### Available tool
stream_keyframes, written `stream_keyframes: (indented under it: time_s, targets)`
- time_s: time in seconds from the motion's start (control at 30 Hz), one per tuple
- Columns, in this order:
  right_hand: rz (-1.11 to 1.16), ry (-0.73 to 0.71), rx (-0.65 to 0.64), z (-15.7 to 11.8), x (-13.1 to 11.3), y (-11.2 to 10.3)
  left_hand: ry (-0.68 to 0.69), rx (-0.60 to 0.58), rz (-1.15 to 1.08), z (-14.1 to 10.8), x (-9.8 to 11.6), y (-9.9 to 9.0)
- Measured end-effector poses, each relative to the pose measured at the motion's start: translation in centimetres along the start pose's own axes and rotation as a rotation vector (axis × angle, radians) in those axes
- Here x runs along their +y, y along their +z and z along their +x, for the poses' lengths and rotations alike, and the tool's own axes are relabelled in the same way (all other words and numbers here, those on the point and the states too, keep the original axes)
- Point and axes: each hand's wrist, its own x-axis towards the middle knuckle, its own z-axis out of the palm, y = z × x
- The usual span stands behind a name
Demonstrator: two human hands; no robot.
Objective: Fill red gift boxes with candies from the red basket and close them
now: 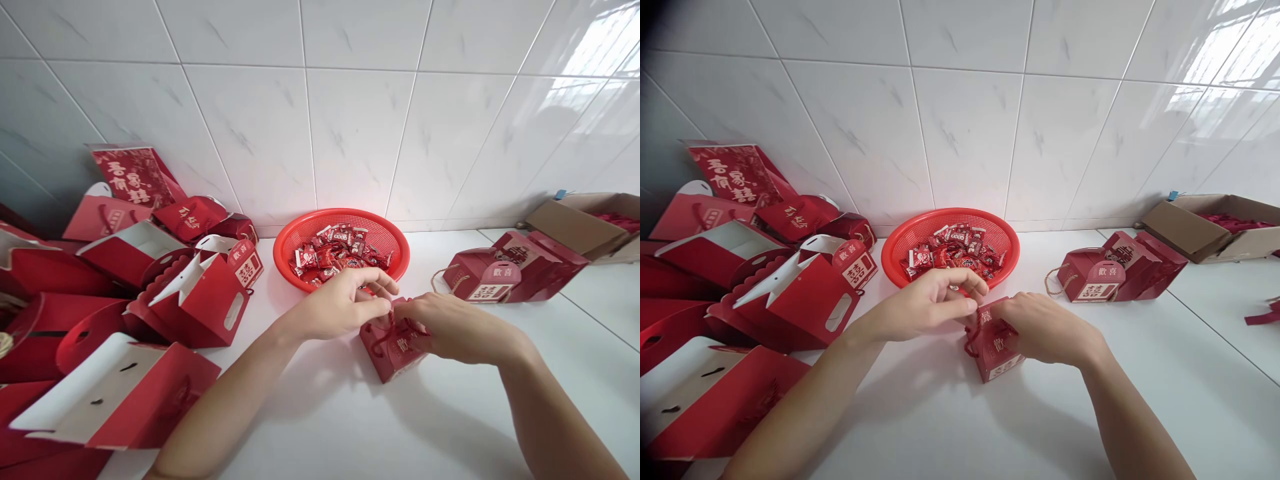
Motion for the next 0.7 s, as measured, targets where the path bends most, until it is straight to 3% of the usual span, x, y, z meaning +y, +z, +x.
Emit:
stream_keyframes:
  time_s: [0.13,0.23,0.33,0.43,0.57,0.63,0.7]
  targets:
    - [0.249,-0.026,0.035,-0.4,0.6,-0.8,0.052,0.025,-0.076,-0.1,0.4,-0.1]
    - [0.516,-0.049,0.057,-0.2,1.1,-1.1,0.085,-0.001,-0.126,0.1,-0.1,0.4]
    - [0.646,-0.076,0.099,0.4,1.2,-0.8,0.118,-0.031,-0.097,0.2,-0.5,0.9]
    - [0.657,-0.072,0.150,1.1,1.3,-0.2,0.137,0.027,0.045,0.2,-0.6,1.1]
    - [0.553,-0.024,0.143,1.8,1.6,0.5,0.180,0.175,0.392,0.2,-0.8,0.9]
    - [0.488,-0.009,0.130,2.0,1.8,0.6,0.157,0.166,0.558,0.1,-1.0,0.8]
    - [0.445,0.005,0.130,2.0,1.7,0.6,0.095,0.084,0.675,0.1,-1.2,0.8]
